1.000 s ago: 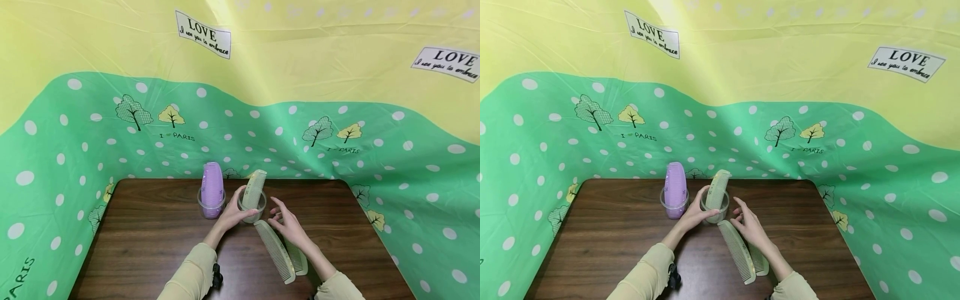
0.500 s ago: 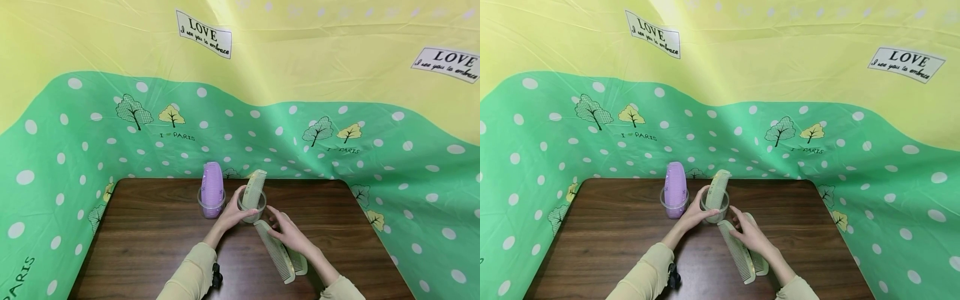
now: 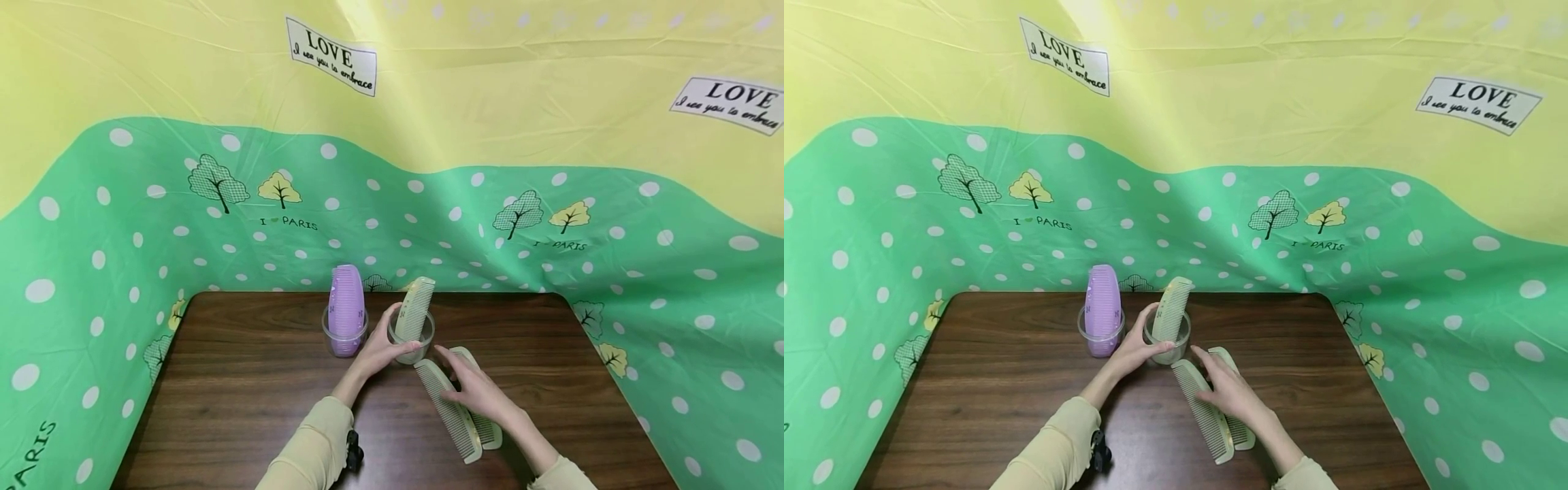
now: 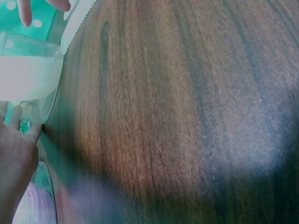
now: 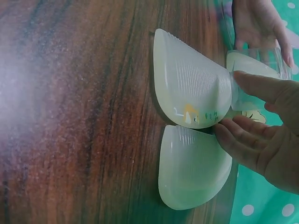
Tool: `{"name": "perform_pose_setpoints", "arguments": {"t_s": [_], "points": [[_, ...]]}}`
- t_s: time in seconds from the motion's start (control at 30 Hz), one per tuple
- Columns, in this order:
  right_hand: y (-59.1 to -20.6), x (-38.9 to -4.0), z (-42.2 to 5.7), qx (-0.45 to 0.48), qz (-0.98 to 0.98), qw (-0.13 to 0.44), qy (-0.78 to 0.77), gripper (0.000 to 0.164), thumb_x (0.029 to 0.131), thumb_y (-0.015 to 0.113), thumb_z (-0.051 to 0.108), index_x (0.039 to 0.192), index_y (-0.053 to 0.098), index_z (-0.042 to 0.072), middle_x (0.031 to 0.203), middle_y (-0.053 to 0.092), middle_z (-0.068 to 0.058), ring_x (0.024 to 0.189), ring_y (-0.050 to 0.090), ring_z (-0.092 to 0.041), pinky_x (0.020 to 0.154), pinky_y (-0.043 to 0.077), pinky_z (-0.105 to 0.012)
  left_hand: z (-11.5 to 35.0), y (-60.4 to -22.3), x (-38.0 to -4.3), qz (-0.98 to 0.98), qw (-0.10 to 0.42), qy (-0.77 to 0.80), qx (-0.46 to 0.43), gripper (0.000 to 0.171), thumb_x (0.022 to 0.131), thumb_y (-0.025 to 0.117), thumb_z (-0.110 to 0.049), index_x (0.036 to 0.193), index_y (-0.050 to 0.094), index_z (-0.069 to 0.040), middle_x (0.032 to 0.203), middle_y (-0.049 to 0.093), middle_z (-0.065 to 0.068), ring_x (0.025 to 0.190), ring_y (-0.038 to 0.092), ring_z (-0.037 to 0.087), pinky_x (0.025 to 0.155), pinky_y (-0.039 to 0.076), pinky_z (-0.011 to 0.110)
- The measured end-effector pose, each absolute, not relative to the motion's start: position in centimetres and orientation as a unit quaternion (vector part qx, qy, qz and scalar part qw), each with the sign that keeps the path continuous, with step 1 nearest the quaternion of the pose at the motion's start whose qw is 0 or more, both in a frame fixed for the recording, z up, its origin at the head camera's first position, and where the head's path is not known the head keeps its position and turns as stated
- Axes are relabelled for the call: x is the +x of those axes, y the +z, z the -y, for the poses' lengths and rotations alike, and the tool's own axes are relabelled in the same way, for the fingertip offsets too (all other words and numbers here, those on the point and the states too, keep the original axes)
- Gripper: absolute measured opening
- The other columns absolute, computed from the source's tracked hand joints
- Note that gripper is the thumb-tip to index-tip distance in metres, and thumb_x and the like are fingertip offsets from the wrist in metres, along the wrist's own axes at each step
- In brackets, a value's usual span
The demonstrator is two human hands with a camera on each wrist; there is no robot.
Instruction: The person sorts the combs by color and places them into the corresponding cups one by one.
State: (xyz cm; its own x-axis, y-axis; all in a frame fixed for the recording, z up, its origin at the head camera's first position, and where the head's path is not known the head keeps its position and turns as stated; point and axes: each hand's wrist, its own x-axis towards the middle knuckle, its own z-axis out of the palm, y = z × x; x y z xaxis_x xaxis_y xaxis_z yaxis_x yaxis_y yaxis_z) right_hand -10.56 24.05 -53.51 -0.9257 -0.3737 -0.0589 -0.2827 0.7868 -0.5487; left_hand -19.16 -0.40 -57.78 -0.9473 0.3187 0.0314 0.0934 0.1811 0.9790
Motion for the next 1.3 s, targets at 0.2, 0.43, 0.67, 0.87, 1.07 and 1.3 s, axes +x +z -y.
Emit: {"name": "perform_pose_setpoints", "arguments": {"t_s": [0.2, 0.43, 0.67, 0.87, 1.07, 1.3], "points": [[-53.6, -10.1, -24.0, -0.181, -0.955, 0.073, -0.225, 0.099, 0.075, 0.092, 0.018, 0.158, 0.039, 0.017, 0.138, 0.058, -0.015, 0.100, 0.065, -0.025, 0.071, 0.053, -0.035, 0.5, -57.9, -19.2, -0.770, 0.089, 0.617, 0.136, 0.098, 0.082, 0.085, -0.046, 0.161, 0.027, -0.036, 0.167, 0.034, 0.002, 0.151, 0.039, 0.032, 0.117, 0.034, 0.064], [-54.0, -9.7, -23.6, -0.179, -0.964, 0.056, -0.189, 0.105, 0.065, 0.098, 0.025, 0.155, 0.045, 0.018, 0.141, 0.058, -0.019, 0.123, 0.061, -0.040, 0.077, 0.057, -0.057, 0.4, -57.9, -19.2, -0.777, 0.092, 0.607, 0.137, 0.099, 0.082, 0.083, -0.053, 0.161, 0.026, -0.037, 0.168, 0.032, 0.000, 0.152, 0.037, 0.030, 0.119, 0.034, 0.061], [-54.0, -9.6, -23.3, -0.157, -0.967, 0.059, -0.191, 0.107, 0.062, 0.100, 0.025, 0.154, 0.047, 0.018, 0.141, 0.058, -0.019, 0.123, 0.061, -0.038, 0.078, 0.057, -0.058, 0.4, -57.8, -19.1, -0.774, 0.093, 0.612, 0.134, 0.093, 0.082, 0.084, -0.052, 0.155, 0.026, -0.052, 0.168, 0.032, -0.001, 0.151, 0.038, 0.030, 0.118, 0.035, 0.061], [-54.0, -9.4, -23.3, -0.142, -0.966, 0.069, -0.206, 0.108, 0.060, 0.100, 0.023, 0.154, 0.047, 0.015, 0.150, 0.051, -0.027, 0.127, 0.059, -0.043, 0.083, 0.056, -0.061, 0.4, -57.9, -19.1, -0.769, 0.091, 0.618, 0.133, 0.093, 0.083, 0.085, -0.045, 0.155, 0.026, -0.051, 0.168, 0.031, 0.000, 0.152, 0.037, 0.032, 0.119, 0.033, 0.063], [-53.9, -9.4, -23.3, -0.128, -0.961, 0.089, -0.227, 0.110, 0.060, 0.100, 0.024, 0.154, 0.045, 0.006, 0.149, 0.053, -0.027, 0.128, 0.059, -0.042, 0.094, 0.054, -0.060, 0.5, -56.5, -18.6, -0.767, 0.103, 0.619, 0.131, 0.096, 0.085, 0.084, -0.036, 0.161, 0.025, -0.036, 0.169, 0.029, 0.009, 0.153, 0.033, 0.039, 0.118, 0.032, 0.066], [-53.3, -10.2, -24.4, -0.143, -0.910, 0.183, -0.343, 0.095, 0.077, 0.090, 0.015, 0.153, 0.036, -0.004, 0.105, 0.069, -0.013, 0.090, 0.066, -0.019, 0.067, 0.056, -0.029, 0.5, -57.9, -19.1, -0.768, 0.097, 0.619, 0.133, 0.095, 0.083, 0.084, -0.044, 0.158, 0.026, -0.046, 0.169, 0.029, 0.000, 0.153, 0.035, 0.033, 0.118, 0.033, 0.065]]}}
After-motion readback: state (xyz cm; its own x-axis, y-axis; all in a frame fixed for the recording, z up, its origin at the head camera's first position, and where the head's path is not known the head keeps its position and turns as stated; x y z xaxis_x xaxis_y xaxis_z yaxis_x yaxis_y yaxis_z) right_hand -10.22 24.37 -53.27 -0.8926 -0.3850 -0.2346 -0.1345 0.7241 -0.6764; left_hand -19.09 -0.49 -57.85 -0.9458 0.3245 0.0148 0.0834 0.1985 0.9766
